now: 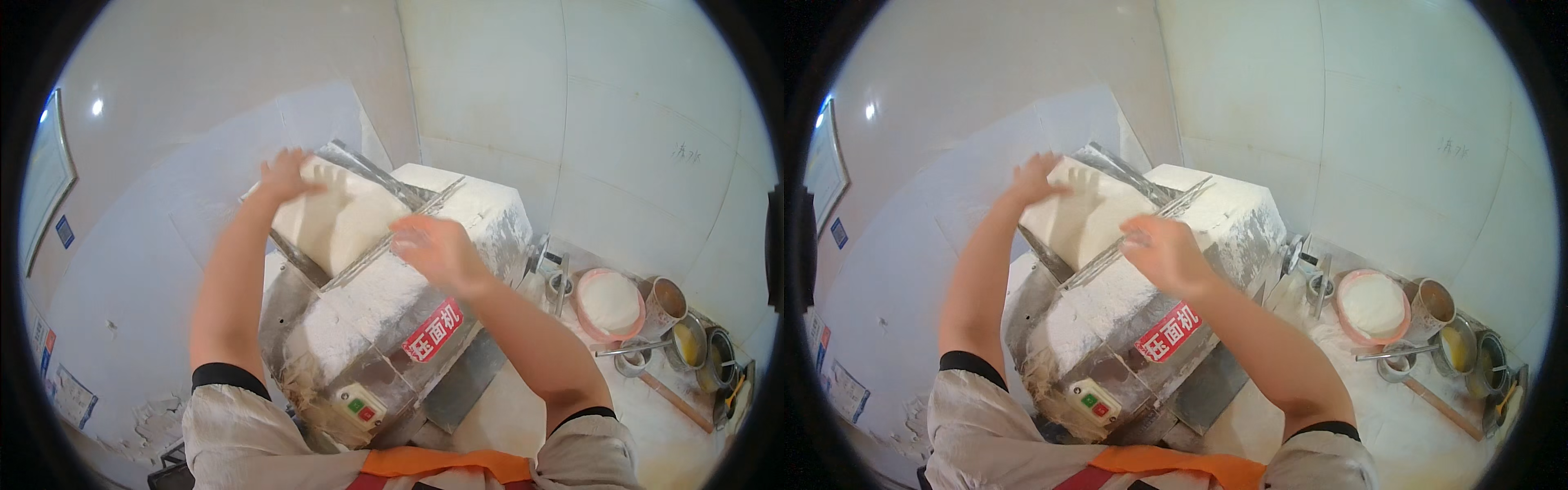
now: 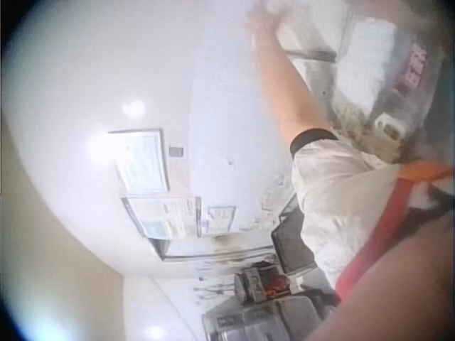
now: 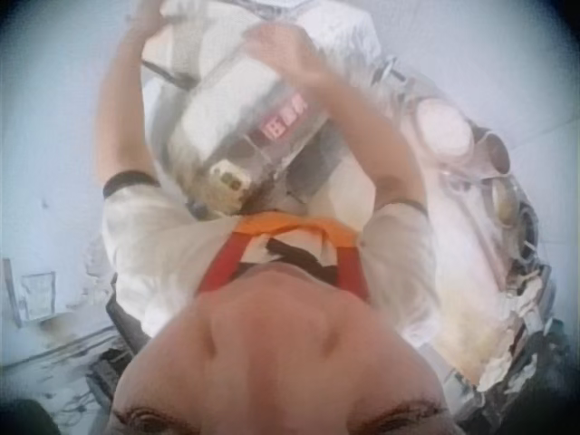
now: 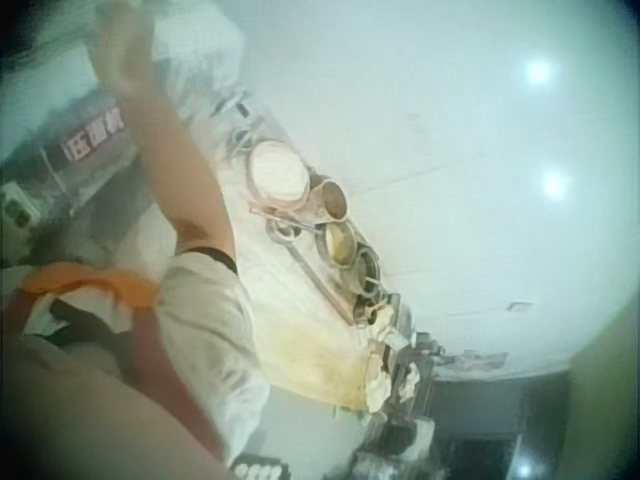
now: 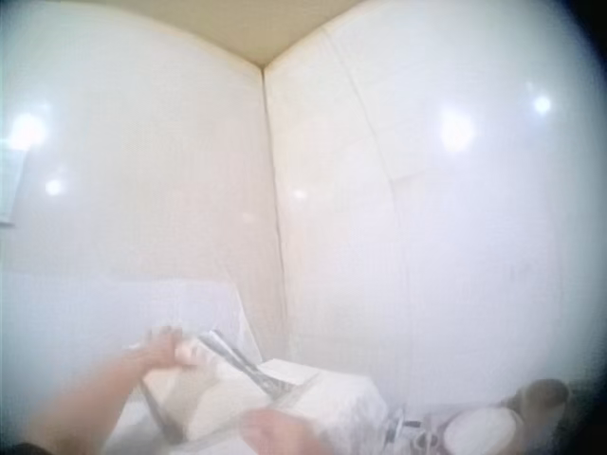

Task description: The person feeds dough through a pressing machine, flattens it with a rolling pin, and cuts circles using a circular cutter. They brush liquid onto a tray, arrange the dough circles on it, and use a cleaver to cut remaining dough into pieces.

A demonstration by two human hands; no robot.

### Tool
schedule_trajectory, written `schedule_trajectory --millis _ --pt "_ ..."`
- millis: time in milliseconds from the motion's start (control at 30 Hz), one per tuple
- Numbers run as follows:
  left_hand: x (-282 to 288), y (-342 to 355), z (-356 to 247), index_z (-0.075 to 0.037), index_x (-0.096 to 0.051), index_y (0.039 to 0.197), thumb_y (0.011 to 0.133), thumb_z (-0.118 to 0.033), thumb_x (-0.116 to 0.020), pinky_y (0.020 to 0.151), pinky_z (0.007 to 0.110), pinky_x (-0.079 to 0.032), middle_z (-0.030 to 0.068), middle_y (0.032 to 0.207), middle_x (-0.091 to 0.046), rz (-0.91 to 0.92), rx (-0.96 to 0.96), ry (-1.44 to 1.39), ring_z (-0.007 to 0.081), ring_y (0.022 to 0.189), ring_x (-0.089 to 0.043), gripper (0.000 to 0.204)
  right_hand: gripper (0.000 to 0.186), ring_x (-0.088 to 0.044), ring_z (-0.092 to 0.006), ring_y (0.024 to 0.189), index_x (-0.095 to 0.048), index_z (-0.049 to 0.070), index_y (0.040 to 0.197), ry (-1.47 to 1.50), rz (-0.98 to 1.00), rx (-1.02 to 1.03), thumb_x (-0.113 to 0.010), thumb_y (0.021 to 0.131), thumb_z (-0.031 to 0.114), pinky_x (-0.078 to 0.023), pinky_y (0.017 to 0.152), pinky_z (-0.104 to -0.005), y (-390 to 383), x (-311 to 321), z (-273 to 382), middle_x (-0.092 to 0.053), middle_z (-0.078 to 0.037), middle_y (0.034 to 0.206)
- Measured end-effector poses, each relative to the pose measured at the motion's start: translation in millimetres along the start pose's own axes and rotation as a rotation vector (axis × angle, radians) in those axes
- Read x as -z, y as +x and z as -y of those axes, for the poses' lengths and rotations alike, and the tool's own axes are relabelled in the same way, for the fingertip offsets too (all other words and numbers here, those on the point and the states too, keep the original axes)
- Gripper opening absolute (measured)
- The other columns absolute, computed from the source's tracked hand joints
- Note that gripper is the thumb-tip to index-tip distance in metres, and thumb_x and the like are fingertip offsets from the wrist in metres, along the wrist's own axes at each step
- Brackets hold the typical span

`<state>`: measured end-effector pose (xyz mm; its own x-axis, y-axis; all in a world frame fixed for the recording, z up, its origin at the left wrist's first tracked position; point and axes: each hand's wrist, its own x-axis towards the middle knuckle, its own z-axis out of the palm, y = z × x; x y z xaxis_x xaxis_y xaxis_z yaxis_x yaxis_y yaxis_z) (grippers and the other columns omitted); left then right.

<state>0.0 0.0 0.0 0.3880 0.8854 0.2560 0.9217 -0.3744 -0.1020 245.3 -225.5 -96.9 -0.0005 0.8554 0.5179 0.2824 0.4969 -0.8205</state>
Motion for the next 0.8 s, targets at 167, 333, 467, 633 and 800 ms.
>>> schedule_trajectory --millis 167,333,467,633,800 --pt "-78 -59 -30 -0.023 -0.03 0.149 0.069 -0.059 -0.071 0.111 0.064 -0.011 0.0102 0.157 -0.019 0.18 -0.206 0.293 0.0304 0.147 -0.009 0.097 0.021 -0.066 -0.0145 0.08 -0.068 0.0 0.1 0.056 -0.307 -0.148 -0.065 0.084 0.013 -0.052 0.073 -0.0279 -84 23 -78 -0.069 -0.007 0.085" --pt "-104 -53 -61 -0.022 -0.033 0.147 0.083 -0.034 -0.061 0.113 0.061 -0.01 0.0107 0.157 -0.017 0.193 -0.399 0.294 0.0308 0.147 -0.009 0.072 0.02 -0.063 -0.0151 0.07 -0.067 -0.004 0.092 -0.01 -0.525 -0.577 -0.062 0.085 0.014 -0.049 0.064 -0.0272 -177 60 -195 -0.067 -0.009 0.081" --pt "-114 -39 -44 -0.02 -0.038 0.145 0.073 -0.046 -0.072 0.114 0.058 -0.009 0.0115 0.156 -0.022 0.251 -0.494 0.092 0.0306 0.146 -0.013 0.084 0.031 -0.067 -0.0245 0.074 -0.062 -0.007 0.107 0.217 -0.453 -1.063 -0.062 0.084 0.013 -0.055 0.065 -0.0343 -271 30 -255 -0.067 -0.016 0.09" --pt "-73 -44 -32 -0.018 -0.039 0.145 0.067 -0.046 -0.077 0.116 0.053 -0.005 0.0128 0.156 -0.023 0.153 -0.257 -0.086 0.0312 0.146 -0.012 0.091 0.038 -0.068 -0.0286 0.077 -0.058 -0.01 0.116 0.33 -0.423 -1.126 -0.06 0.084 0.01 -0.057 0.068 -0.0353 -315 -3 -244 -0.067 -0.02 0.098" --pt "-79 -43 -15 -0.017 -0.041 0.144 0.063 -0.042 -0.082 0.117 0.052 -0.003 0.0141 0.157 -0.02 0.161 -0.262 0.038 0.0315 0.147 -0.007 0.094 0.038 -0.068 -0.0291 0.073 -0.057 -0.012 0.117 0.364 -0.462 -1.182 -0.058 0.084 0.008 -0.057 0.064 -0.0344 -296 -7 -249 -0.067 -0.021 0.09"
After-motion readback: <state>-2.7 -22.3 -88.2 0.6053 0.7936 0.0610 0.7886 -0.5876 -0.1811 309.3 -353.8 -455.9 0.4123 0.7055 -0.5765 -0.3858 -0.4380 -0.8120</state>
